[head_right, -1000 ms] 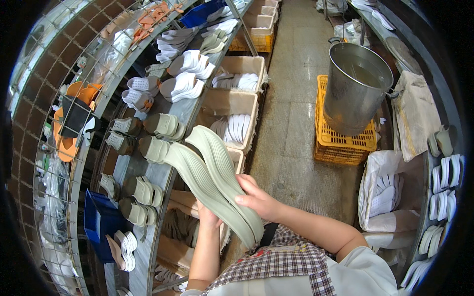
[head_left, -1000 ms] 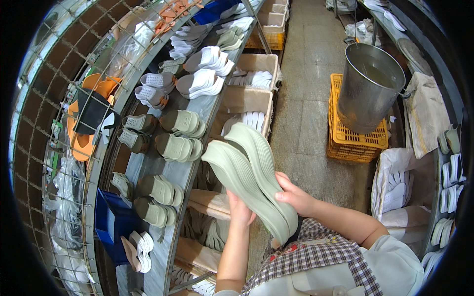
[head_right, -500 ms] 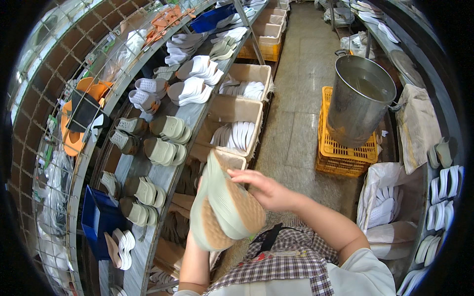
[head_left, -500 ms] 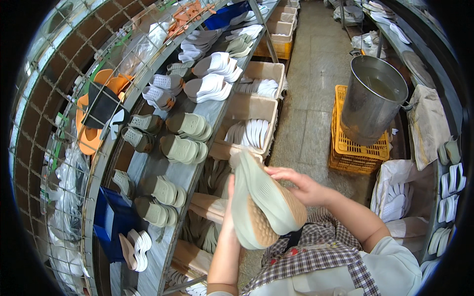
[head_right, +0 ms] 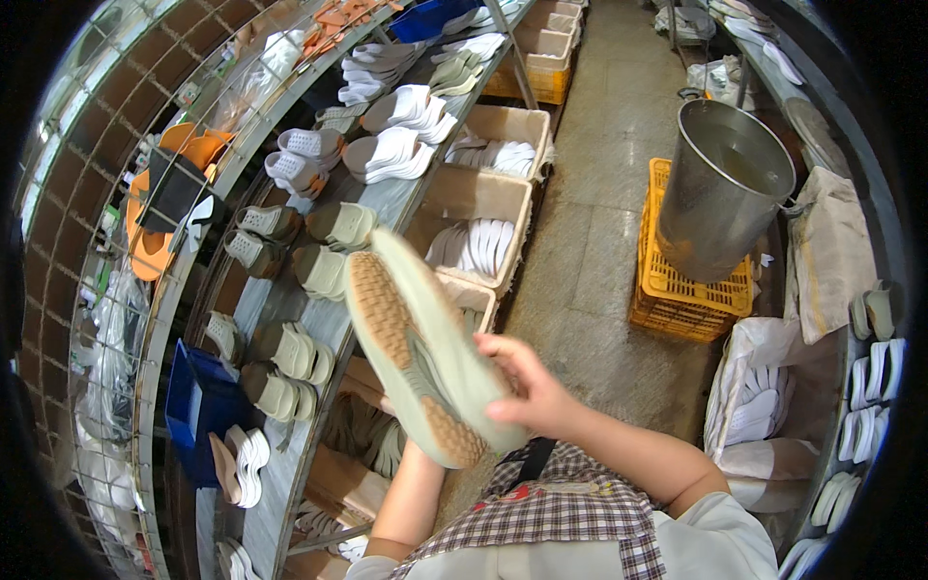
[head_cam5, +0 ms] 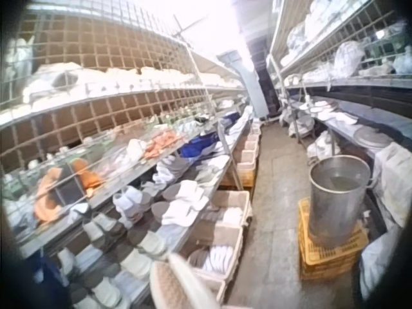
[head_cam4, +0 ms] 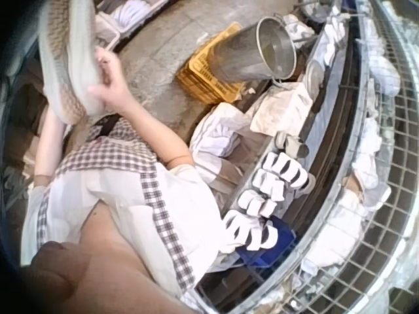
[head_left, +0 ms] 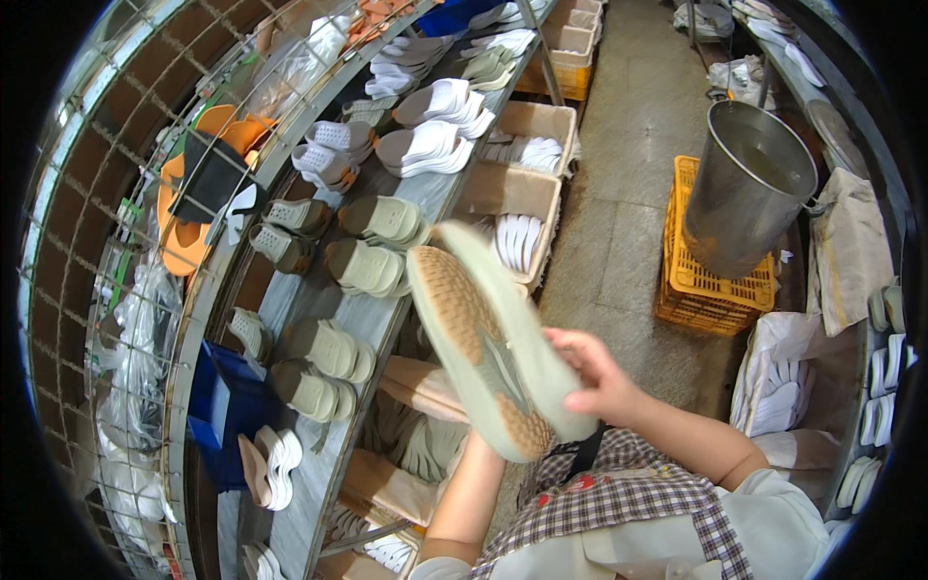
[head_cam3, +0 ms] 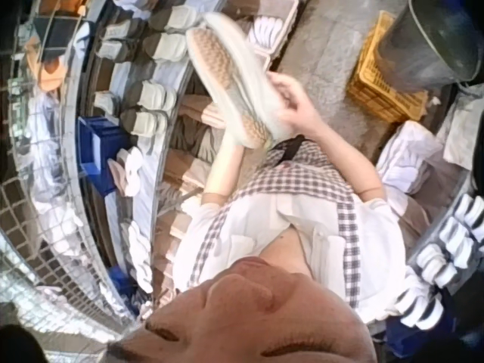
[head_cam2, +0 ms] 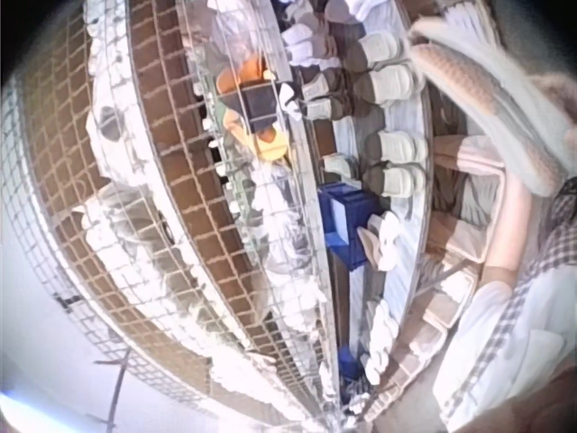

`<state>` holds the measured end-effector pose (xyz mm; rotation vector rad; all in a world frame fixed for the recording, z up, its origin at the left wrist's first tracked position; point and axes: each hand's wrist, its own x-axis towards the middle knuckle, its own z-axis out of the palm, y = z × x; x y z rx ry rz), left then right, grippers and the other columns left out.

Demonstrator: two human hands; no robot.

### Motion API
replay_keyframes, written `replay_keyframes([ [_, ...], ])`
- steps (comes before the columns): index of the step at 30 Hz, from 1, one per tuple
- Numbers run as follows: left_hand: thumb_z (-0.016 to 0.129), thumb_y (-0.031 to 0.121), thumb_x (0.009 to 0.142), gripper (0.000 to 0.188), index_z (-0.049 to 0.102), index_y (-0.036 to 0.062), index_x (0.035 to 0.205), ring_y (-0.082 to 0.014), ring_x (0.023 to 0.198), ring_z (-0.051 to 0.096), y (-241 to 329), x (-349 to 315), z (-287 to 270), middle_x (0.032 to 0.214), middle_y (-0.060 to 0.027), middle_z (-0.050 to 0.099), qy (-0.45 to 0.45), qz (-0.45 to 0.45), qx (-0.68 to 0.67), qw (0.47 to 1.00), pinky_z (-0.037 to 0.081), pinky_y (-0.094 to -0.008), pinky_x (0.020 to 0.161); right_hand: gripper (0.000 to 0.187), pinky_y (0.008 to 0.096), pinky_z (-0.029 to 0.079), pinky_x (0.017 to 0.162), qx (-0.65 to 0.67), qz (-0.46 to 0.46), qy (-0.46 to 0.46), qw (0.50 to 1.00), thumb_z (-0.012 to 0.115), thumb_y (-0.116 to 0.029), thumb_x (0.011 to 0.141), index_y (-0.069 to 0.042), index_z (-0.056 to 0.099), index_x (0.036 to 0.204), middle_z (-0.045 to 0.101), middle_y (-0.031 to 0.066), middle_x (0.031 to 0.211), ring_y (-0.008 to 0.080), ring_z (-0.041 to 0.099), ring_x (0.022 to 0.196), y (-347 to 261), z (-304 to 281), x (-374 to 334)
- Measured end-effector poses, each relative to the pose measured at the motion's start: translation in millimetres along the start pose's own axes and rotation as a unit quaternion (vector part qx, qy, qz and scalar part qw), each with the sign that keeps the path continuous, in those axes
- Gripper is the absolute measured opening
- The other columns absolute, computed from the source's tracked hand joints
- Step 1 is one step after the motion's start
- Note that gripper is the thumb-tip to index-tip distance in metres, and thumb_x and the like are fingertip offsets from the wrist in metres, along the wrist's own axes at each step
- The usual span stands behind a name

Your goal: The person repeatedly picks up stacks of white and green slippers from a conveyor belt, turns them over to inspect the soles, and places them into fabric bins. The person continues this cycle throughout the clip, handling multiple batches of slippers.

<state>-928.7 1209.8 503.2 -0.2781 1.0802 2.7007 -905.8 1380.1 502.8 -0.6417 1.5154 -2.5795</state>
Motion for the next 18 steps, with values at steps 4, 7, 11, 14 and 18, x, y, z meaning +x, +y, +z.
replay_keyframes([
  [4,0.062,0.03,0.084,0.048,0.048,0.0105,0.125,-0.0188,0.084,0.041,8,-1,-6,0.12,-0.0081,0.047,-0.198,0.064,-0.225,0.952,0.038,-0.0282,0.067,0.08,0.042,0.051,0.089,0.358,0.103,0.099,0.923,0.054,-0.047,0.076,-0.004,0.03,0.139,0.05,0.018,0.128,0.0308,0.057,0.11,-21,-11,-2],
  [7,0.06,0.028,0.085,0.043,0.049,0.0113,0.123,-0.0179,0.082,0.039,13,-4,-8,0.119,-0.0077,0.048,-0.222,0.053,-0.244,0.942,0.036,-0.027,0.066,0.078,0.0425,0.051,0.089,0.423,0.095,0.067,0.899,0.051,-0.051,0.076,-0.005,0.036,0.138,0.052,0.0174,0.127,0.03,0.058,0.109,-19,-19,-6],
  [11,0.057,0.03,0.087,0.04,0.05,0.0117,0.122,-0.0175,0.082,0.039,15,-8,-7,0.117,-0.0075,0.049,-0.224,0.035,-0.272,0.935,0.035,-0.027,0.067,0.074,0.0412,0.05,0.09,0.431,0.124,0.089,0.889,0.052,-0.046,0.077,-0.008,0.036,0.138,0.053,0.0149,0.127,0.0283,0.058,0.109,-12,-18,-15],
  [14,0.055,0.031,0.088,0.039,0.051,0.0115,0.121,-0.0174,0.082,0.039,16,-12,-6,0.117,-0.0071,0.05,-0.219,0.037,-0.271,0.936,0.035,-0.0271,0.067,0.077,0.0403,0.049,0.092,0.376,0.127,0.106,0.912,0.053,-0.045,0.077,-0.008,0.03,0.141,0.05,0.0133,0.129,0.0265,0.055,0.113,-13,-10,-16],
  [18,0.055,0.032,0.088,0.038,0.051,0.0106,0.119,-0.0174,0.081,0.039,17,-17,-5,0.116,-0.0063,0.05,-0.177,0.041,-0.268,0.946,0.035,-0.0267,0.067,0.082,0.0391,0.047,0.094,0.315,0.118,0.089,0.938,0.055,-0.045,0.076,-0.007,0.025,0.142,0.048,0.0133,0.13,0.0245,0.054,0.113,-18,-1,-10],
])
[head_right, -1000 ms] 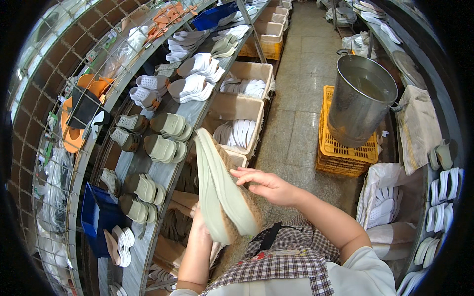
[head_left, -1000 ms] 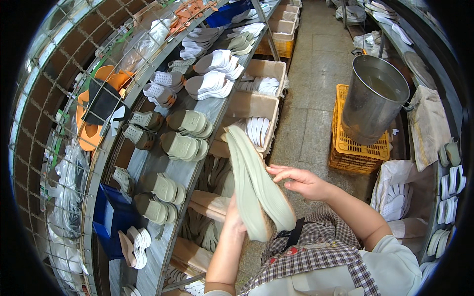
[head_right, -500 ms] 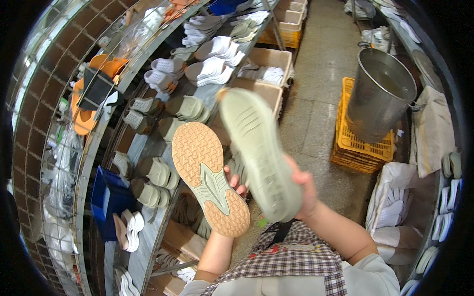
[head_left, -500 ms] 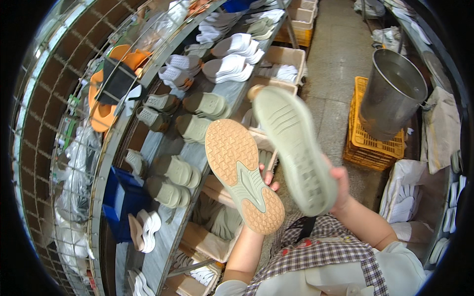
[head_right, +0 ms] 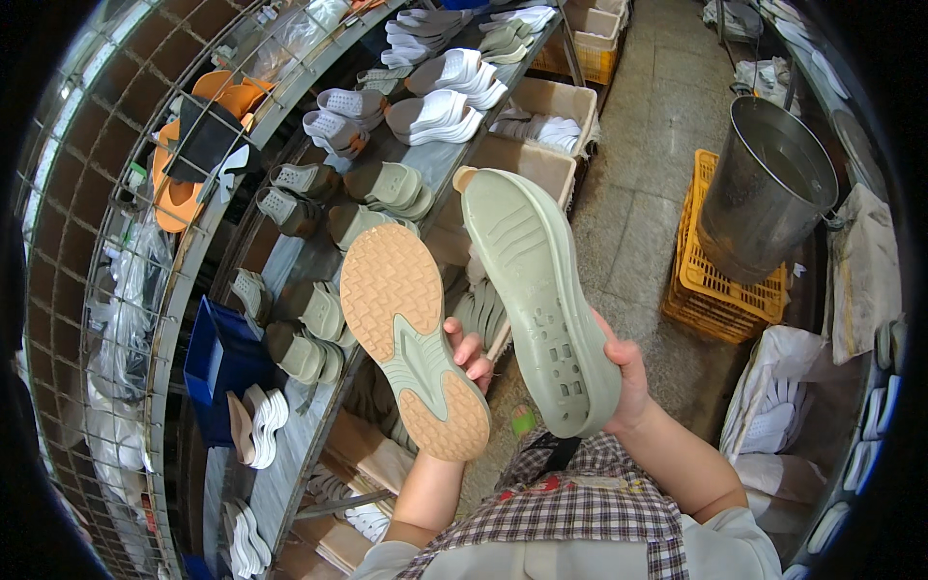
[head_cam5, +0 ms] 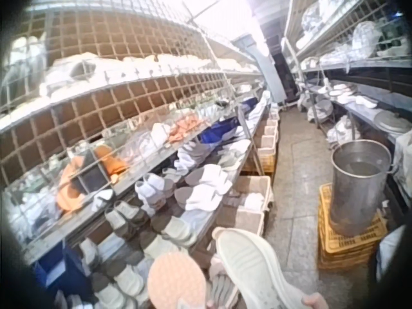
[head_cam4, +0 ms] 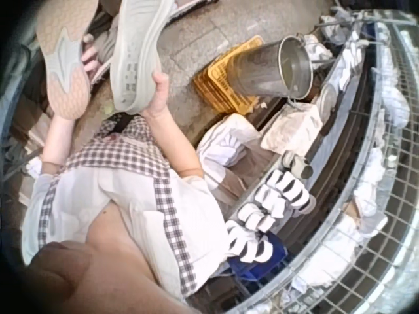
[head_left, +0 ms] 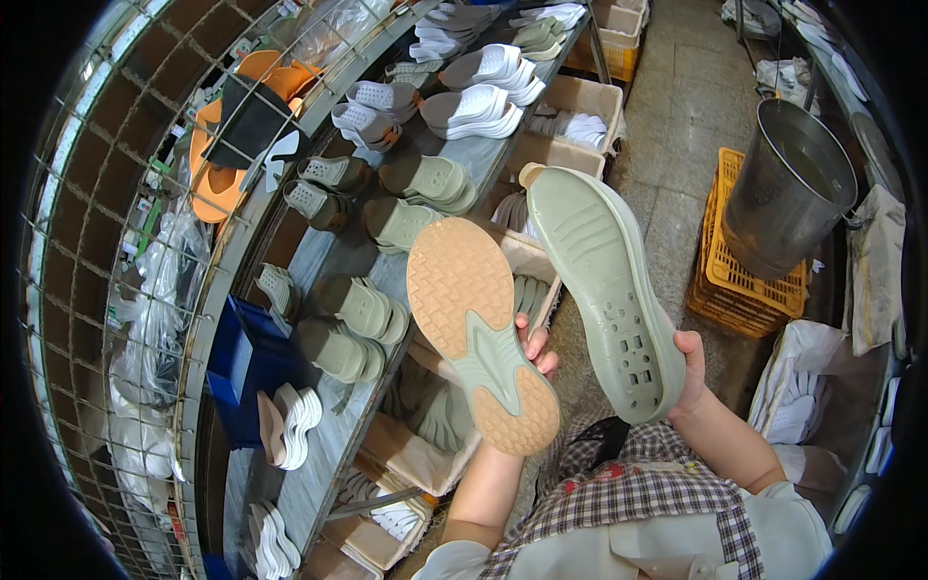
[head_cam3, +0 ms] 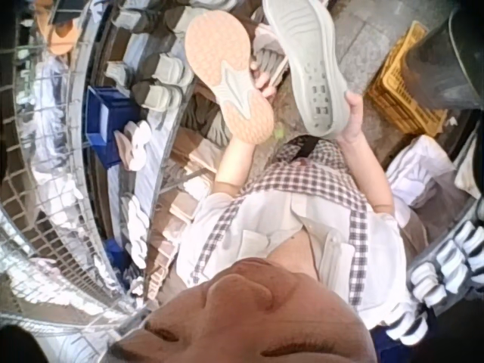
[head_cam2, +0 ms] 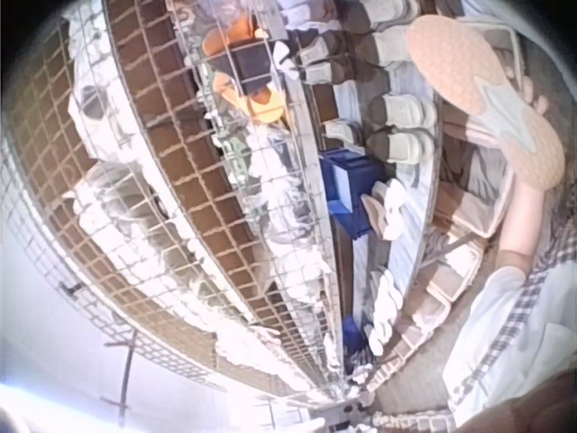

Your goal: The person repeatedly picks up stacks of white and green slippers from a conveyor belt, turns them over to inspect the soles, and places them into fabric bins. The person continues this cycle throughout the clip, handling multiple batches of slippers.

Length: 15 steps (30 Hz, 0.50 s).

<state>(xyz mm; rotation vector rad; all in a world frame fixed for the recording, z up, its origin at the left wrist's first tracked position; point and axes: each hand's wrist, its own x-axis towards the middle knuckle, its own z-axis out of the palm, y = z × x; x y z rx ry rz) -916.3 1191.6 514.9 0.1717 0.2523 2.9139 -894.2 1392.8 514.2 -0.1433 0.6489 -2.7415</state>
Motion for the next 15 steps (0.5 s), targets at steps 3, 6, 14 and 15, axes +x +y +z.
replay_keyframes([
  [3,0.056,0.031,0.087,0.039,0.05,0.0086,0.119,-0.0173,0.081,0.039,1,-2,-2,0.116,-0.0058,0.05,0.013,0.004,-0.033,0.999,0.035,-0.0272,0.067,0.084,0.0393,0.049,0.093,-0.013,-0.001,-0.009,1.0,0.056,-0.045,0.076,-0.006,0.022,0.143,0.046,0.0147,0.131,0.0245,0.053,0.114,1,6,1],
  [6,0.058,0.031,0.087,0.041,0.049,0.0056,0.118,-0.0167,0.081,0.039,2,-3,-8,0.114,-0.0054,0.05,0.019,0.011,-0.031,0.999,0.035,-0.027,0.067,0.087,0.0399,0.05,0.092,-0.022,0.002,0.001,1.0,0.058,-0.045,0.076,-0.006,0.021,0.144,0.046,0.0155,0.131,0.0251,0.053,0.114,3,10,3],
  [14,0.058,0.031,0.087,0.045,0.047,0.0034,0.121,-0.0159,0.088,0.042,7,1,-12,0.116,-0.0045,0.049,-0.034,-0.02,-0.018,0.999,0.038,-0.0264,0.07,0.093,0.0392,0.05,0.092,-0.027,0.014,-0.019,0.999,0.065,-0.039,0.075,-0.005,0.016,0.146,0.042,0.0161,0.134,0.0257,0.051,0.116,6,8,4],
  [15,0.058,0.032,0.087,0.047,0.046,0.0034,0.122,-0.016,0.093,0.044,5,2,-11,0.118,-0.0045,0.049,-0.057,-0.021,-0.028,0.998,0.04,-0.0266,0.073,0.09,0.04,0.047,0.096,-0.035,0.014,-0.031,0.999,0.065,-0.038,0.076,-0.005,0.017,0.146,0.04,0.0158,0.136,0.0262,0.048,0.12,8,5,5],
])
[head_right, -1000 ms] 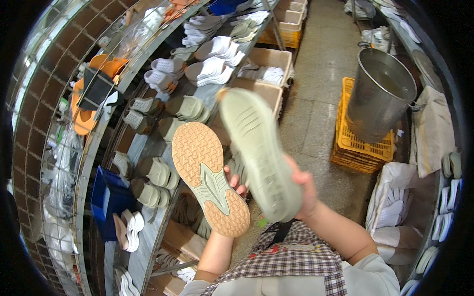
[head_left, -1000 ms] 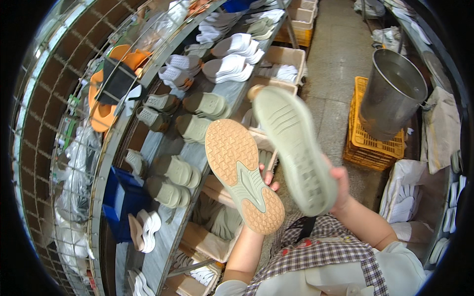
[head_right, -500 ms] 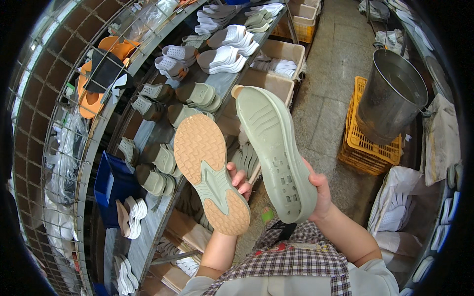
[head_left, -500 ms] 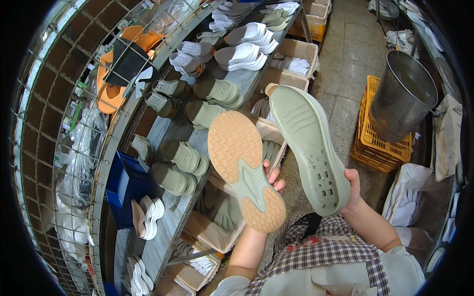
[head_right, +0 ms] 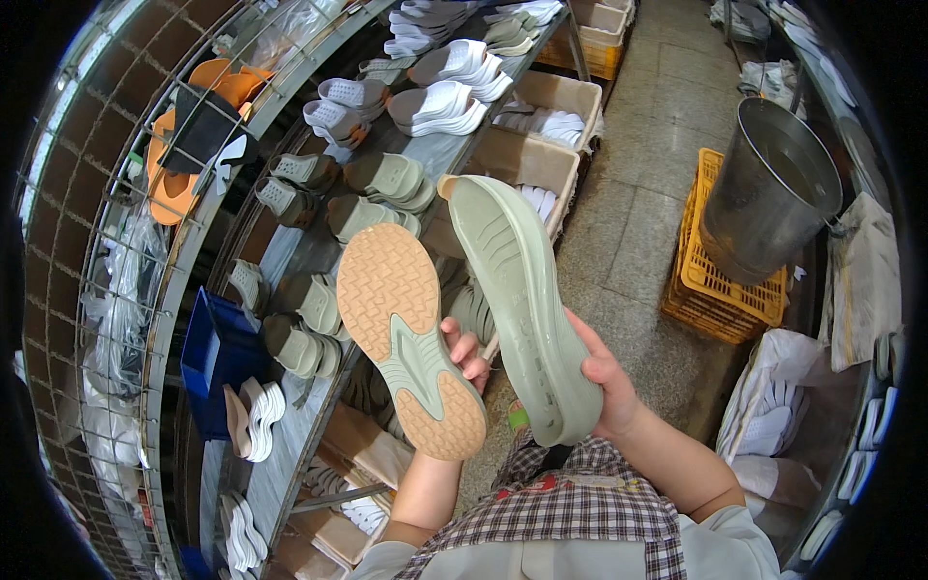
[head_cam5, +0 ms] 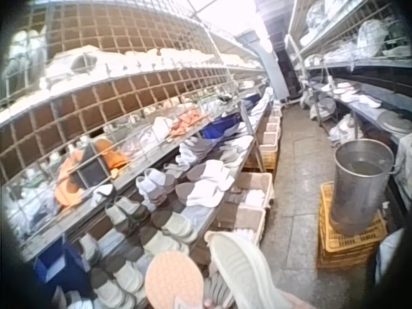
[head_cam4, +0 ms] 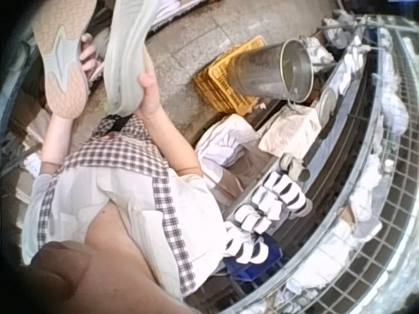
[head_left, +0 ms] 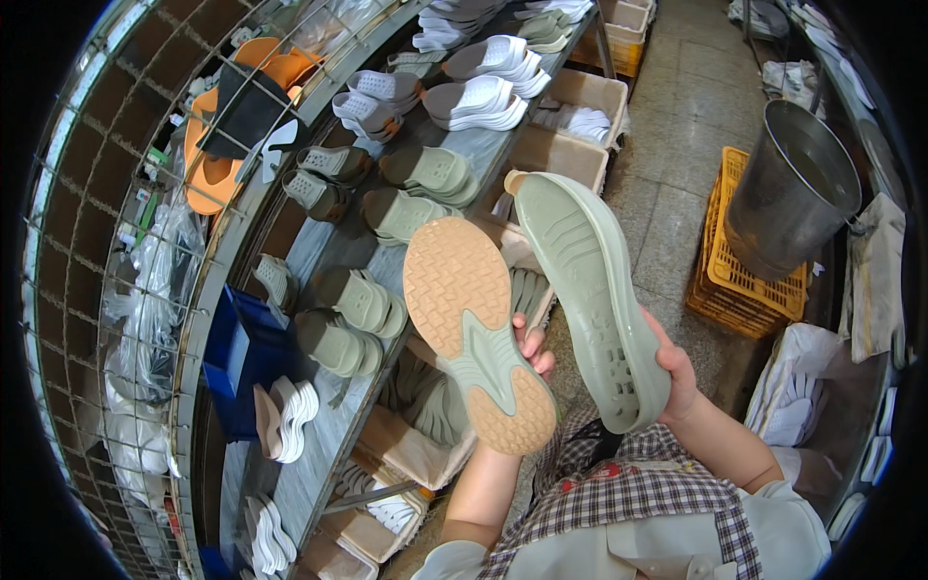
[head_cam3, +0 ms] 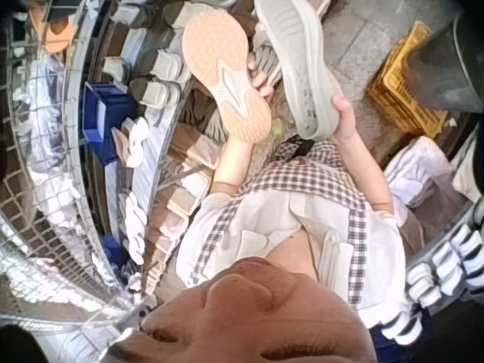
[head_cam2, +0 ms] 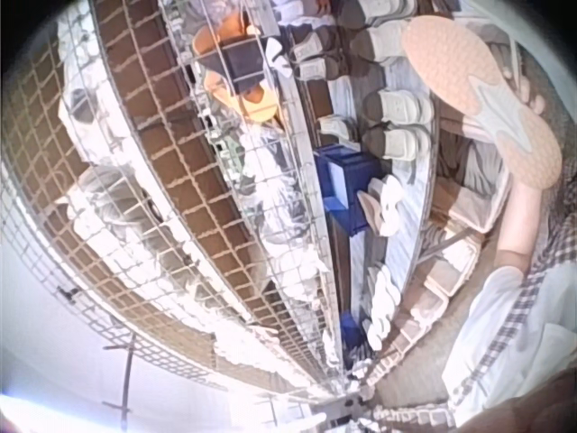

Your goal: The person repeatedly picks up stacks of white and green slippers from a conveyor belt, turns them over to inspect the soles, and places them into fabric bins. The person continues this cycle throughout the clip, handling multiple batches of slippers.

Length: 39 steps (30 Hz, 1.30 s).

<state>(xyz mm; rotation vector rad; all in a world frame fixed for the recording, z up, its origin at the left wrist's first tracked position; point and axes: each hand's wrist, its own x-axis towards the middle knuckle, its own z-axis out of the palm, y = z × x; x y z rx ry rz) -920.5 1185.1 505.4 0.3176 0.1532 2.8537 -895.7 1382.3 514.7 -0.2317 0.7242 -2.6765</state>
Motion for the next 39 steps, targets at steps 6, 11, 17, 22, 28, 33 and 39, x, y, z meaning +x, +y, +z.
replay_keyframes([
  [6,0.044,0.033,0.096,0.05,0.038,0.0011,0.135,-0.0264,0.114,0.052,3,2,5,0.127,-0.0148,0.051,0.206,-0.125,0.246,0.939,0.045,-0.0346,0.097,0.075,0.0419,0.012,0.113,-0.404,-0.041,-0.099,0.909,0.055,-0.049,0.087,-0.006,0.031,0.143,0.024,0.0133,0.149,0.0289,0.014,0.14,27,-12,11],
  [11,0.049,0.037,0.093,0.056,0.039,-0.0002,0.134,-0.0264,0.107,0.058,48,-27,24,0.126,-0.0172,0.052,0.224,-0.084,0.254,0.937,0.052,-0.0393,0.089,0.082,0.0513,0.014,0.109,-0.628,-0.103,-0.142,0.758,0.04,-0.07,0.084,-0.014,0.033,0.144,0.024,0.0164,0.149,0.0399,0.021,0.133,31,-13,23],
  [17,0.052,0.032,0.092,0.036,0.059,0.0004,0.108,-0.0242,0.092,0.063,202,-20,63,0.099,-0.0127,0.064,0.283,0.118,0.355,0.883,0.052,-0.0401,0.081,0.061,0.0469,0.023,0.107,-0.551,-0.012,-0.072,0.831,0.058,-0.051,0.084,-0.011,0.049,0.129,0.035,0.0159,0.14,0.0345,0.03,0.13,35,-34,33],
  [22,0.044,0.028,0.097,0.036,0.056,-0.0007,0.116,-0.0273,0.098,0.061,343,44,28,0.11,-0.0127,0.063,0.384,0.068,0.437,0.811,0.05,-0.0425,0.086,0.051,0.0468,0.026,0.105,-0.543,0.077,-0.034,0.836,0.065,-0.041,0.082,-0.01,0.055,0.12,0.04,0.0152,0.135,0.034,0.033,0.128,59,-50,21],
  [28,0.046,0.029,0.096,0.036,0.056,0.0005,0.116,-0.0274,0.102,0.059,392,64,-47,0.114,-0.0137,0.061,0.483,-0.034,0.484,0.729,0.047,-0.0424,0.09,0.043,0.0446,0.029,0.104,-0.527,0.139,0.011,0.838,0.068,-0.03,0.081,-0.008,0.056,0.116,0.042,0.016,0.133,0.0335,0.037,0.125,82,-52,25],
  [33,0.055,0.023,0.092,0.037,0.052,0.0011,0.122,-0.0266,0.104,0.058,414,61,-59,0.116,-0.014,0.06,0.491,-0.03,0.507,0.708,0.047,-0.04,0.089,0.04,0.0421,0.034,0.101,-0.529,0.147,0.026,0.835,0.069,-0.025,0.079,-0.005,0.057,0.112,0.046,0.0164,0.129,0.0324,0.042,0.122,103,-41,48],
  [39,0.065,0.016,0.082,0.046,0.046,0.0041,0.123,-0.0255,0.099,0.057,498,45,-62,0.113,-0.0128,0.056,0.416,0.172,0.628,0.635,0.051,-0.0365,0.076,0.04,0.0408,0.036,0.099,-0.544,0.141,0.074,0.824,0.07,-0.026,0.079,-0.004,0.059,0.11,0.05,0.0175,0.125,0.0327,0.045,0.119,136,-36,81],
])
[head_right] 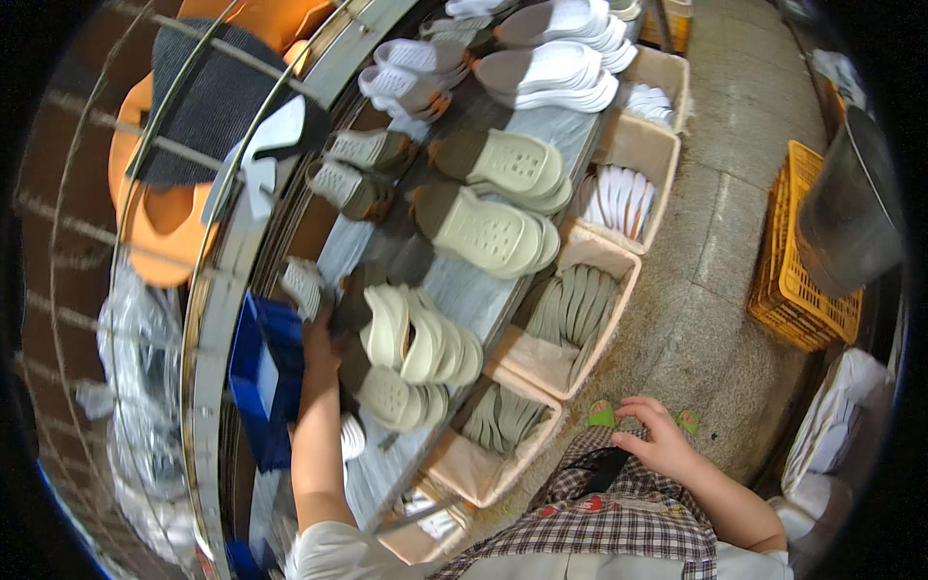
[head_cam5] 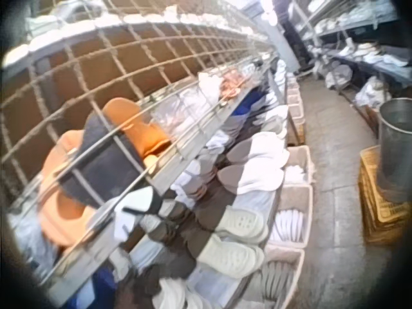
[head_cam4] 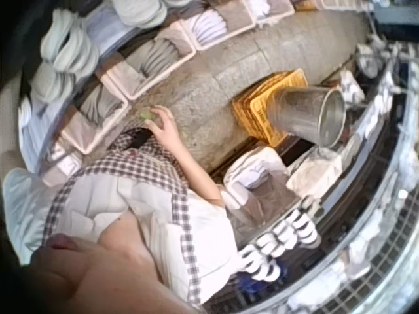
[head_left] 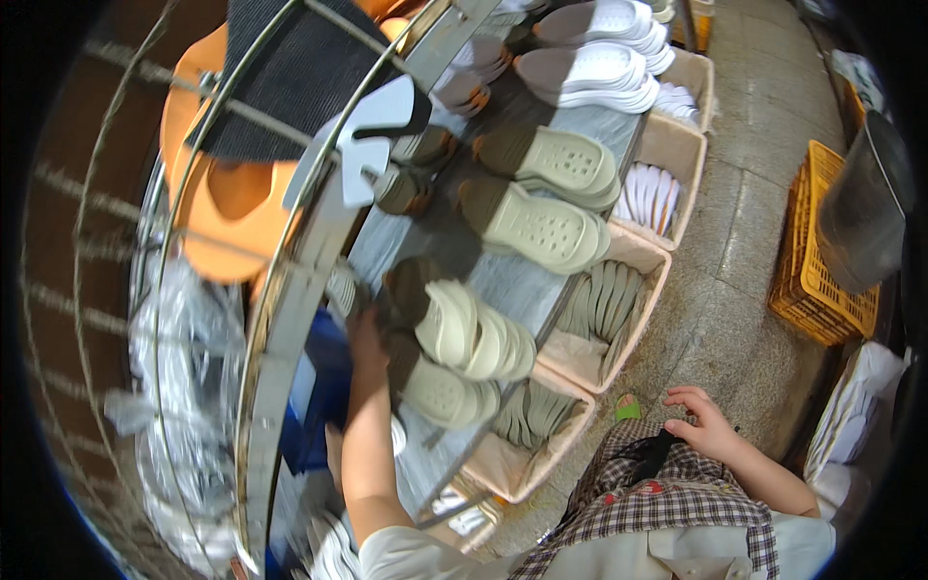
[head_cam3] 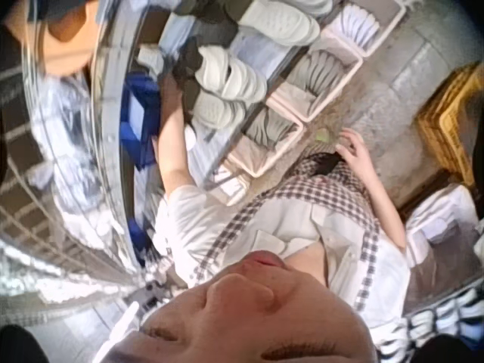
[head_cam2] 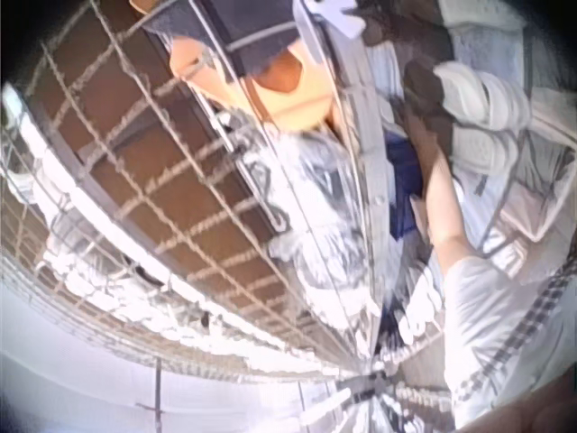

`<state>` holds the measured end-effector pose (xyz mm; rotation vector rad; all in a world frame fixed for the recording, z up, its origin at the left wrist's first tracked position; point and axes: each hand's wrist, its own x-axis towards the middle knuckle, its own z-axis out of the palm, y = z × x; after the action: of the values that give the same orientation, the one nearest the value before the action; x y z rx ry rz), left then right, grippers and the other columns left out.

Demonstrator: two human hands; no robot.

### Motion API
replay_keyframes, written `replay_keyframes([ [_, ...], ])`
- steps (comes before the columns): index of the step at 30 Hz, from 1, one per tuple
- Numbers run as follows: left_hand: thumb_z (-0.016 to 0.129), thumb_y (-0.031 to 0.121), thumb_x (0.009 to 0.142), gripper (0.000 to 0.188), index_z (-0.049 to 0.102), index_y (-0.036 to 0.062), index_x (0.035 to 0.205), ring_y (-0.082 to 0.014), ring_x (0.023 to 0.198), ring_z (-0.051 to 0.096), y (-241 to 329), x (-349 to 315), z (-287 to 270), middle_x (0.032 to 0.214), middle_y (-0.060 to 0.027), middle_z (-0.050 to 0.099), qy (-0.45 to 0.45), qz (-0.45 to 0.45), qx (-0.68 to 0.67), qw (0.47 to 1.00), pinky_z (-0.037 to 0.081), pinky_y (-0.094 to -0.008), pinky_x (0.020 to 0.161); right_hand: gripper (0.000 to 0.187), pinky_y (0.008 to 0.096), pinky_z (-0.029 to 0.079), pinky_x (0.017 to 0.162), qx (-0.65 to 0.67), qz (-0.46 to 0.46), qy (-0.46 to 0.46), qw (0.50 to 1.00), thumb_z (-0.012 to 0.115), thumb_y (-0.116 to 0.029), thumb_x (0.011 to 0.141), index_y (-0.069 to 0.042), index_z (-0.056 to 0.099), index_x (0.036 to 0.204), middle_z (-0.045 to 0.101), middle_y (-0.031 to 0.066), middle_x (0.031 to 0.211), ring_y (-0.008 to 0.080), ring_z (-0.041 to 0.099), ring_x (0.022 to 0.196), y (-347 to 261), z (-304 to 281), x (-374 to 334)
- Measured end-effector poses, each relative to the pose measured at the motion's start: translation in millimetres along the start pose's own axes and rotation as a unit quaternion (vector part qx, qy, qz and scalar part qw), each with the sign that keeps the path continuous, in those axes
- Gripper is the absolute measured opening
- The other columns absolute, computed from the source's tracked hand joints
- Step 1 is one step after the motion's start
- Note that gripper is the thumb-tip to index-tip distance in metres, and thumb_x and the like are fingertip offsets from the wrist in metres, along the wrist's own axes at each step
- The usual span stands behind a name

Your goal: The person repeatedly picks up stacks of white and green slippers from a conveyor belt, turns them over to inspect the soles, and places them into fabric bins. The person continues this cycle throughout the clip, handling multiple batches of slippers.

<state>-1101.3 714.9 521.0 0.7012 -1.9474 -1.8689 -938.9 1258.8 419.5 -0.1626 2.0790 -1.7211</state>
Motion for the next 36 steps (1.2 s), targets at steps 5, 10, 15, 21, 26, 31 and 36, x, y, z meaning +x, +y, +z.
replay_keyframes([
  [5,0.062,0.027,0.083,0.052,0.045,0.0095,0.129,-0.0311,0.109,0.053,-8,104,-45,0.123,-0.0117,0.053,0.092,-0.154,0.005,0.984,0.047,-0.0493,0.088,0.043,0.0398,0.039,0.097,-0.068,-0.046,0.059,0.995,0.068,-0.036,0.081,-0.004,0.062,0.109,0.056,0.0172,0.117,0.0327,0.05,0.113,8,30,22],
  [10,0.058,0.024,0.085,0.045,0.048,0.0067,0.125,-0.0298,0.107,0.055,-34,171,-37,0.119,-0.0123,0.055,0.055,-0.169,0.002,0.984,0.048,-0.0461,0.087,0.048,0.0375,0.041,0.096,-0.076,-0.007,0.079,0.994,0.061,-0.045,0.085,-0.005,0.06,0.112,0.055,0.0168,0.117,0.0327,0.05,0.113,14,56,24],
  [15,0.055,0.021,0.087,0.039,0.05,0.004,0.122,-0.0286,0.104,0.057,-20,181,-29,0.116,-0.0129,0.058,0.037,-0.156,-0.052,0.986,0.049,-0.0429,0.086,0.047,0.0382,0.042,0.094,-0.108,-0.004,0.08,0.991,0.059,-0.044,0.085,-0.005,0.06,0.112,0.057,0.0167,0.115,0.0329,0.052,0.11,15,64,23],
  [21,0.051,0.017,0.089,0.033,0.053,0.0006,0.118,-0.027,0.101,0.06,42,136,-24,0.112,-0.0136,0.061,-0.045,-0.129,-0.188,0.973,0.051,-0.0391,0.084,0.044,0.039,0.043,0.091,-0.133,-0.027,0.046,0.99,0.059,-0.04,0.085,-0.005,0.06,0.112,0.058,0.0174,0.111,0.0331,0.054,0.106,18,45,23],
  [26,0.047,0.014,0.091,0.03,0.056,-0.0021,0.115,-0.0258,0.099,0.062,107,30,12,0.109,-0.0142,0.064,-0.238,-0.084,-0.276,0.927,0.052,-0.0359,0.083,0.046,0.0397,0.045,0.087,-0.125,-0.089,0.043,0.987,0.057,-0.037,0.086,-0.003,0.055,0.116,0.058,0.0179,0.112,0.033,0.056,0.102,20,5,19],
  [31,0.048,0.003,0.089,0.009,0.055,0.0,0.085,-0.018,0.069,0.051,143,-123,95,0.075,-0.0054,0.054,-0.196,-0.226,-0.222,0.928,0.051,-0.0282,0.077,0.055,0.0387,0.045,0.09,-0.04,-0.17,0.079,0.981,0.056,-0.039,0.089,-0.004,0.043,0.129,0.057,0.0169,0.117,0.0302,0.056,0.107,6,-48,5],
  [36,0.057,0.003,0.084,0.022,0.051,0.002,0.105,-0.0175,0.083,0.054,105,-276,178,0.089,-0.0093,0.055,-0.295,-0.219,-0.092,0.926,0.05,-0.0297,0.078,0.063,0.0351,0.041,0.097,0.142,-0.196,0.046,0.969,0.056,-0.04,0.091,-0.004,0.033,0.137,0.052,0.0184,0.125,0.0265,0.049,0.119,-31,-81,-1],
])
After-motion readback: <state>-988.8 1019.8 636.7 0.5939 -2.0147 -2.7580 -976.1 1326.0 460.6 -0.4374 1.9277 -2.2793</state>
